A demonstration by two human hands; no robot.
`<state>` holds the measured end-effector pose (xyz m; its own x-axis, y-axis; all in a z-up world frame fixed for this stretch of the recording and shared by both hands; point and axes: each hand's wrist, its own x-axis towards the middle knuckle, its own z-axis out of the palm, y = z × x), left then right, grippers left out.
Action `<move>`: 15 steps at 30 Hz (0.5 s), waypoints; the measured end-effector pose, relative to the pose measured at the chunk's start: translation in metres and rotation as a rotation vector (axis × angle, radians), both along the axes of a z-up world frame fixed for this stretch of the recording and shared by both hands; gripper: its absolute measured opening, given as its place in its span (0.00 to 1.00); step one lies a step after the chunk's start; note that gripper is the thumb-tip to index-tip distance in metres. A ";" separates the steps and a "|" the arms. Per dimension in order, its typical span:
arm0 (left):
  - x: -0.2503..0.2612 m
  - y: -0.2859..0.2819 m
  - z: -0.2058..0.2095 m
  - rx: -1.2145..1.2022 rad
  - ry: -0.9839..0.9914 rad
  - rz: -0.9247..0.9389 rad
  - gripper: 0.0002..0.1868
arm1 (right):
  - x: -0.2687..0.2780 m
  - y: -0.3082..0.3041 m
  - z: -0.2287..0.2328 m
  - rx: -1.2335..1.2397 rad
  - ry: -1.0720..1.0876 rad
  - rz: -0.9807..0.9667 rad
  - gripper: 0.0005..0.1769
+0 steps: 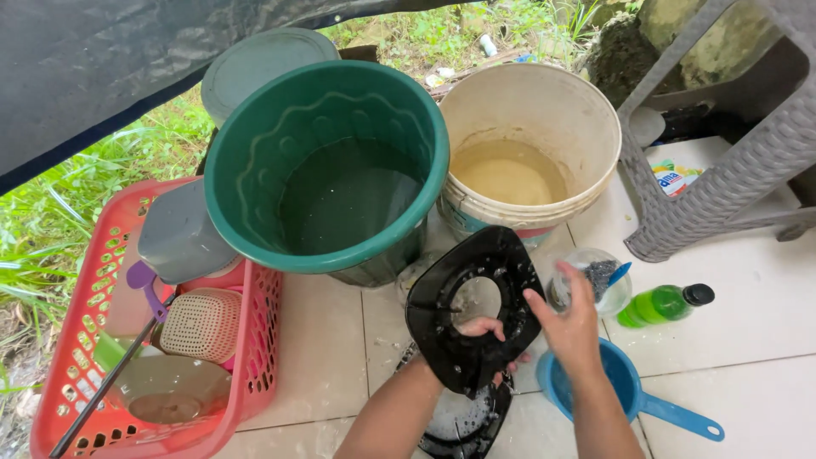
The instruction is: Scrubbing and rinsing gas stove burner supports with a scouring pad and water from a bucket.
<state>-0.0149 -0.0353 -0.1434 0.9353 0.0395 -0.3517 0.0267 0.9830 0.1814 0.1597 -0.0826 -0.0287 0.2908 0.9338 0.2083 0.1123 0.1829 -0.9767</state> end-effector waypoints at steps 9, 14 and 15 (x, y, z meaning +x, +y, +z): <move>-0.008 0.015 0.059 0.305 0.023 0.060 0.32 | 0.056 -0.003 -0.086 -0.171 0.254 -0.088 0.18; -0.034 0.013 0.109 0.382 -0.171 0.463 0.45 | 0.068 -0.009 -0.091 0.000 0.459 -0.223 0.12; -0.039 0.007 0.105 0.492 -0.179 0.603 0.47 | 0.069 -0.009 -0.092 -0.017 0.492 -0.269 0.12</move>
